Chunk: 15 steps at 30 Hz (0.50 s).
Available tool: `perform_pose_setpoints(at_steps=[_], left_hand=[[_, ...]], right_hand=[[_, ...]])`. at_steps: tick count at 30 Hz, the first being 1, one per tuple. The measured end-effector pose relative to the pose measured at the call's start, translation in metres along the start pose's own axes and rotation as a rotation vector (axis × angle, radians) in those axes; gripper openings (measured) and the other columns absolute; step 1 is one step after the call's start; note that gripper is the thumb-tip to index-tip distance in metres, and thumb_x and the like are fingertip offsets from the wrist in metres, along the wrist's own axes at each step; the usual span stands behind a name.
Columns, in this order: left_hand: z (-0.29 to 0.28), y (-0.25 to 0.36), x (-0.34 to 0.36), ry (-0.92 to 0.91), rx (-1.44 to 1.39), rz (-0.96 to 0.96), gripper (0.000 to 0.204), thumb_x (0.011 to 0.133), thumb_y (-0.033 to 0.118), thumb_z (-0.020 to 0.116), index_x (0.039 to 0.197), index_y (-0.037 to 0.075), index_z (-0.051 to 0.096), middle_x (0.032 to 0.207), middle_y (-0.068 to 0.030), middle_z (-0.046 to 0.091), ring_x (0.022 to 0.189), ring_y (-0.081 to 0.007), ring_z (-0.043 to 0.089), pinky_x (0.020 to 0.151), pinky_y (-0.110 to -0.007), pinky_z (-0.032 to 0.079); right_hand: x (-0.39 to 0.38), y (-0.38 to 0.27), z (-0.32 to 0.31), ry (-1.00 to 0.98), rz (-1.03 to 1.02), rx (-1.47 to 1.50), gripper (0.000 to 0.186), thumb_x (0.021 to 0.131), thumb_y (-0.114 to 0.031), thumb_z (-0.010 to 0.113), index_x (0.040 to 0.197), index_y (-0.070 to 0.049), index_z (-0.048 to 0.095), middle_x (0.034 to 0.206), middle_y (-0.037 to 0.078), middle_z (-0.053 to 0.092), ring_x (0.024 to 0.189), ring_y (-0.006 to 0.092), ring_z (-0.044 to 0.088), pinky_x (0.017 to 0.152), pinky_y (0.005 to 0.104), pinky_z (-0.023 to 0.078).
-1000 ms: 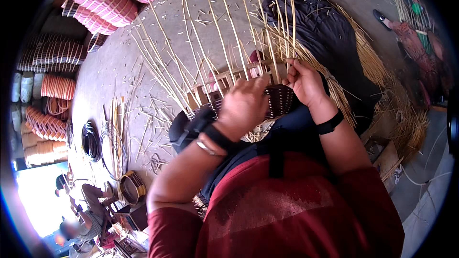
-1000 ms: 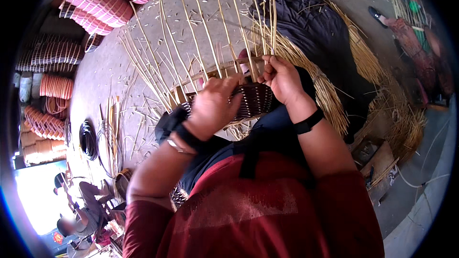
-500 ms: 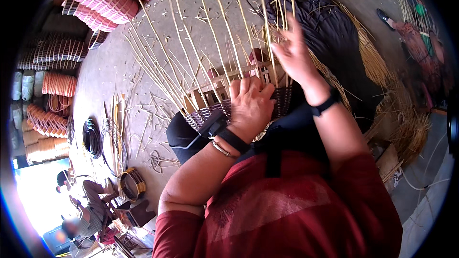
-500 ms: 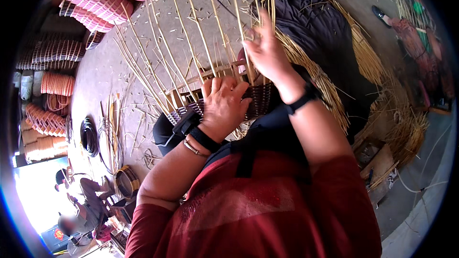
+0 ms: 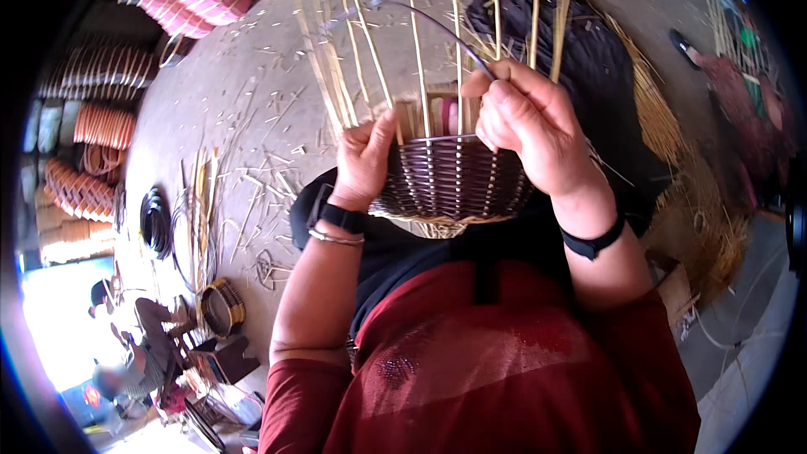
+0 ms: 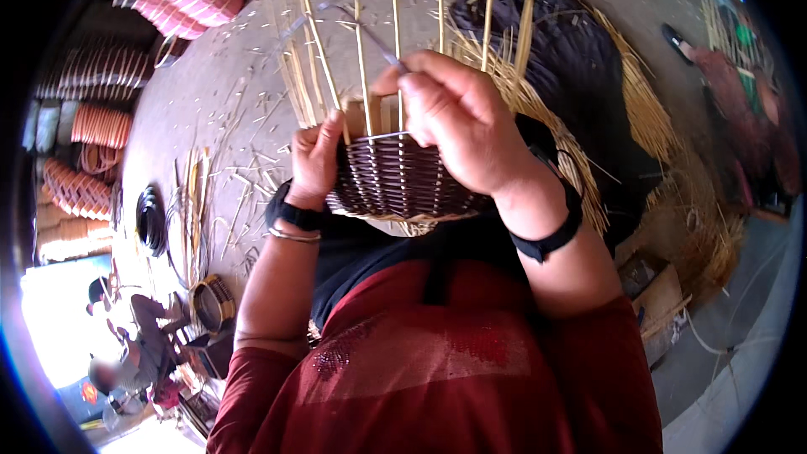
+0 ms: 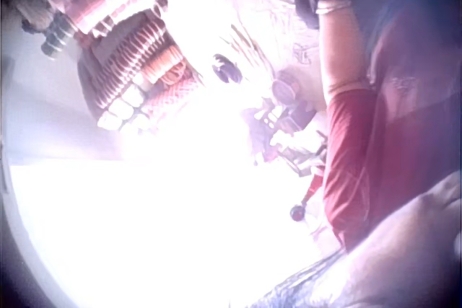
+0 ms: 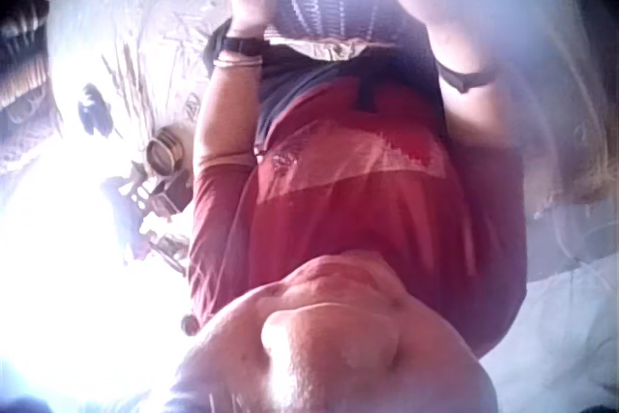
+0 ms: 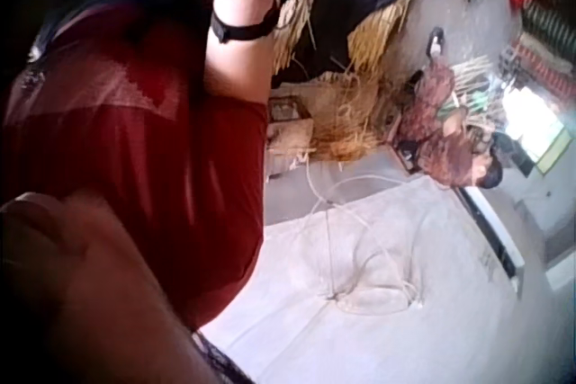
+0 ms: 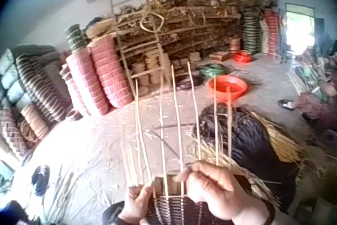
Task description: The person weaves a basket by hand, threading thin wood strips around the vertical spokes of a partially completed base.
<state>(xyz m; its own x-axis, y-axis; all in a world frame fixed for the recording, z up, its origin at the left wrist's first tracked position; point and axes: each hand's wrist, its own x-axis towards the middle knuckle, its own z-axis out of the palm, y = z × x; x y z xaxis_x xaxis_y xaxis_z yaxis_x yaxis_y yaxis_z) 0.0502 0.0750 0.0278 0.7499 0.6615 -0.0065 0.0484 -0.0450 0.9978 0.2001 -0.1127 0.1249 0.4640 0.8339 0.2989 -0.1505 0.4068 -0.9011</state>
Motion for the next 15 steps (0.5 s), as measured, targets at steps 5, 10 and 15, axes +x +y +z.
perform_pose_setpoints(at_steps=[5,10,15], left_hand=[[-0.017,-0.065,-0.019,0.114,0.067,0.062,0.043,0.109,0.035,0.055,0.094,-0.001,0.075,0.083,0.0009,0.07,0.078,-0.0064,0.056,0.072,-0.027,0.047],[-0.018,-0.04,-0.035,0.2,0.65,0.376,0.044,0.105,0.025,0.055,0.139,-0.002,0.053,0.112,-0.0206,0.063,0.107,-0.0391,0.059,0.098,-0.048,0.046],[0.022,0.013,-0.062,0.143,0.867,0.481,0.061,0.1,0.034,0.062,0.153,0.008,0.045,0.15,-0.0272,0.041,0.146,-0.0473,0.031,0.119,-0.055,0.025]], right_hand=[[0.001,0.062,-0.015,0.135,0.214,0.288,0.027,0.112,-0.019,0.044,0.112,-0.002,0.064,0.061,-0.006,0.033,0.051,0.0061,0.031,0.053,0.0262,0.039],[0.004,0.05,-0.007,0.104,0.209,0.181,0.028,0.112,-0.021,0.044,0.113,-0.001,0.063,0.061,-0.006,0.033,0.051,0.006,0.031,0.055,0.0261,0.04],[0.003,0.043,0.0,0.078,0.205,0.136,0.027,0.111,-0.02,0.044,0.113,0.0,0.062,0.062,-0.005,0.038,0.051,0.0066,0.036,0.058,0.0273,0.042]])
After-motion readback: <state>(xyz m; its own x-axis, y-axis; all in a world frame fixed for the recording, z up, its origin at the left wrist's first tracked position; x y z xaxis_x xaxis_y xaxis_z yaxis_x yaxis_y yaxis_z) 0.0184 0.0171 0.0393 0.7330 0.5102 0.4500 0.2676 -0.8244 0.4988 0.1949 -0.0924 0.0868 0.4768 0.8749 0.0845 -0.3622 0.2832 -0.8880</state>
